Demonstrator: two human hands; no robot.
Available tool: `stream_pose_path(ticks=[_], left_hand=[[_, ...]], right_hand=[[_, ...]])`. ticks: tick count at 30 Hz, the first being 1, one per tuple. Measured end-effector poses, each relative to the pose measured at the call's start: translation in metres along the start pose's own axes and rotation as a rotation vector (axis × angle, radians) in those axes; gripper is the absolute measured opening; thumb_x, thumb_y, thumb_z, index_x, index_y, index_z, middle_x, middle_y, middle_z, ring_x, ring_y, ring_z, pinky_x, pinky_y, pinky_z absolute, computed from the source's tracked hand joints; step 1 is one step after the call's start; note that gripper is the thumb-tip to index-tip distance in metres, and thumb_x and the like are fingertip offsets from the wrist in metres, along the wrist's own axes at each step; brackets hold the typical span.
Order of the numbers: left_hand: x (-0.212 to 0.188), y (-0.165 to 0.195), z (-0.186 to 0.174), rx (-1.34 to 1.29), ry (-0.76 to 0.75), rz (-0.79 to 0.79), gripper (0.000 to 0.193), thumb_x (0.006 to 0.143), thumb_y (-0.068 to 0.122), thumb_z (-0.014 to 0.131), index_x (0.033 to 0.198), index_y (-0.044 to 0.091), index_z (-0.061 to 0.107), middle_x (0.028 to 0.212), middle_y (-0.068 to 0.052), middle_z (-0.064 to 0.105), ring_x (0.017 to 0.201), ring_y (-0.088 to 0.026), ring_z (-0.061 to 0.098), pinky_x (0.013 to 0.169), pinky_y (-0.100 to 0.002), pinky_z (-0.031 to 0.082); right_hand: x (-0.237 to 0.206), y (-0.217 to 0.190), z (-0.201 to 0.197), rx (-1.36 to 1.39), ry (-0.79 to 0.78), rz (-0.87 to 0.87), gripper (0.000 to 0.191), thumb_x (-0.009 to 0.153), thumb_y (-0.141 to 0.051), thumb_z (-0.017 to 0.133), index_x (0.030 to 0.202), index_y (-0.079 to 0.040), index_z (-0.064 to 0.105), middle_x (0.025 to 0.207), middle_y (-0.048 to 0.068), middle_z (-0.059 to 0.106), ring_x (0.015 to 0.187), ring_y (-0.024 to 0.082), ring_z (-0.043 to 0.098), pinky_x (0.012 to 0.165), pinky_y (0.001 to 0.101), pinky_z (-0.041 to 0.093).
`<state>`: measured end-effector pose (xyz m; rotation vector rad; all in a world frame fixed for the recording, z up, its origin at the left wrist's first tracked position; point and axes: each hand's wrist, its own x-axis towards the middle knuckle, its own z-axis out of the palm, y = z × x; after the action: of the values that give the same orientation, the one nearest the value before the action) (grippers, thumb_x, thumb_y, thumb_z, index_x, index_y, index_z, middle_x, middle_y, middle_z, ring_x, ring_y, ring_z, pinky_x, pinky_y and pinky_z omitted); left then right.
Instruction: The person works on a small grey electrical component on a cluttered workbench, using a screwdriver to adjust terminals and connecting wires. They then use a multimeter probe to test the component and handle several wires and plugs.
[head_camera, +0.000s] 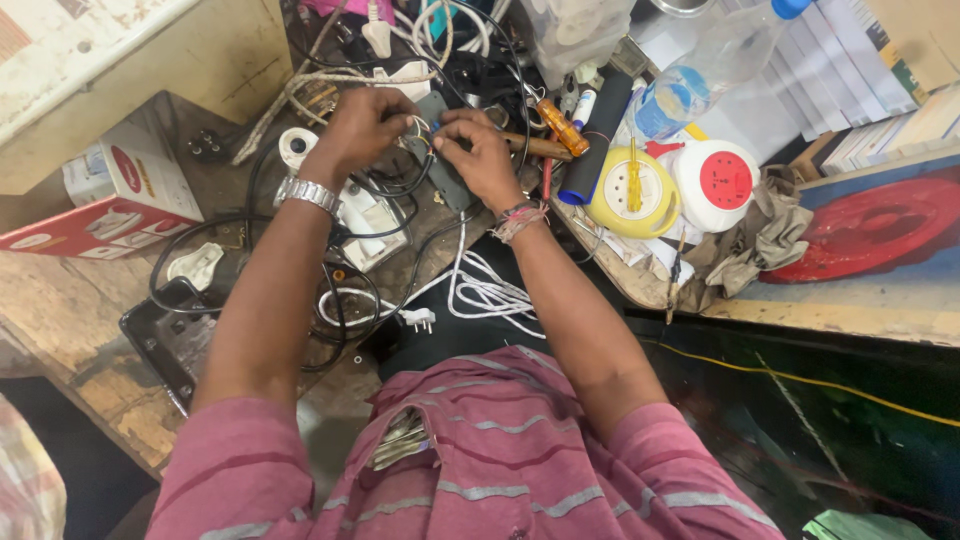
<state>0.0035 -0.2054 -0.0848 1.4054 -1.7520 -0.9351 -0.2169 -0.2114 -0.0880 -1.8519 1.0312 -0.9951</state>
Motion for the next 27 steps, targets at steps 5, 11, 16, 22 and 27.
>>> stream_pose_path(ticks=[5,11,16,22,27], left_hand=[[0.003,-0.002,-0.001,-0.052,-0.086,-0.085,0.018,0.089,0.01,0.075,0.105,0.001,0.076,0.086,-0.009,0.076,0.076,-0.012,0.068,0.069,-0.03,0.054],[-0.005,0.005,0.008,0.248,0.423,0.289,0.024,0.082,0.0,0.072,0.106,-0.004,0.074,0.101,-0.022,0.072,0.09,-0.036,0.071,0.08,-0.044,0.056],[-0.038,0.021,0.042,0.29,0.358,-0.14,0.021,0.088,0.02,0.081,0.091,0.001,0.073,0.094,-0.023,0.07,0.088,-0.039,0.069,0.08,-0.048,0.053],[-0.024,0.03,0.068,0.172,0.538,-0.382,0.04,0.074,0.025,0.085,0.103,0.005,0.068,0.092,-0.012,0.073,0.088,-0.034,0.07,0.078,-0.05,0.048],[-0.014,0.022,0.071,0.026,0.552,-0.453,0.048,0.072,0.023,0.086,0.115,0.015,0.067,0.092,-0.003,0.077,0.09,-0.026,0.073,0.089,-0.05,0.044]], right_hand=[[0.004,-0.005,0.007,0.1,0.049,0.108,0.013,0.086,-0.011,0.079,0.097,-0.004,0.079,0.122,0.008,0.068,0.116,0.023,0.062,0.104,0.0339,0.047],[0.001,-0.013,0.014,0.06,0.125,0.162,0.012,0.085,-0.012,0.08,0.096,-0.006,0.081,0.119,0.01,0.07,0.115,0.022,0.064,0.103,0.0336,0.047],[0.006,-0.017,0.015,-0.074,0.193,0.135,0.013,0.084,-0.012,0.08,0.094,-0.005,0.081,0.108,0.011,0.074,0.11,0.023,0.065,0.1,0.0344,0.048],[0.012,-0.018,0.021,0.258,0.149,0.264,0.013,0.088,-0.009,0.077,0.096,0.001,0.078,0.107,0.01,0.075,0.104,0.022,0.068,0.096,0.0327,0.051],[0.014,-0.016,0.011,0.247,0.102,0.227,0.019,0.089,-0.008,0.075,0.106,0.001,0.076,0.113,0.01,0.074,0.106,0.021,0.069,0.095,0.0323,0.052]])
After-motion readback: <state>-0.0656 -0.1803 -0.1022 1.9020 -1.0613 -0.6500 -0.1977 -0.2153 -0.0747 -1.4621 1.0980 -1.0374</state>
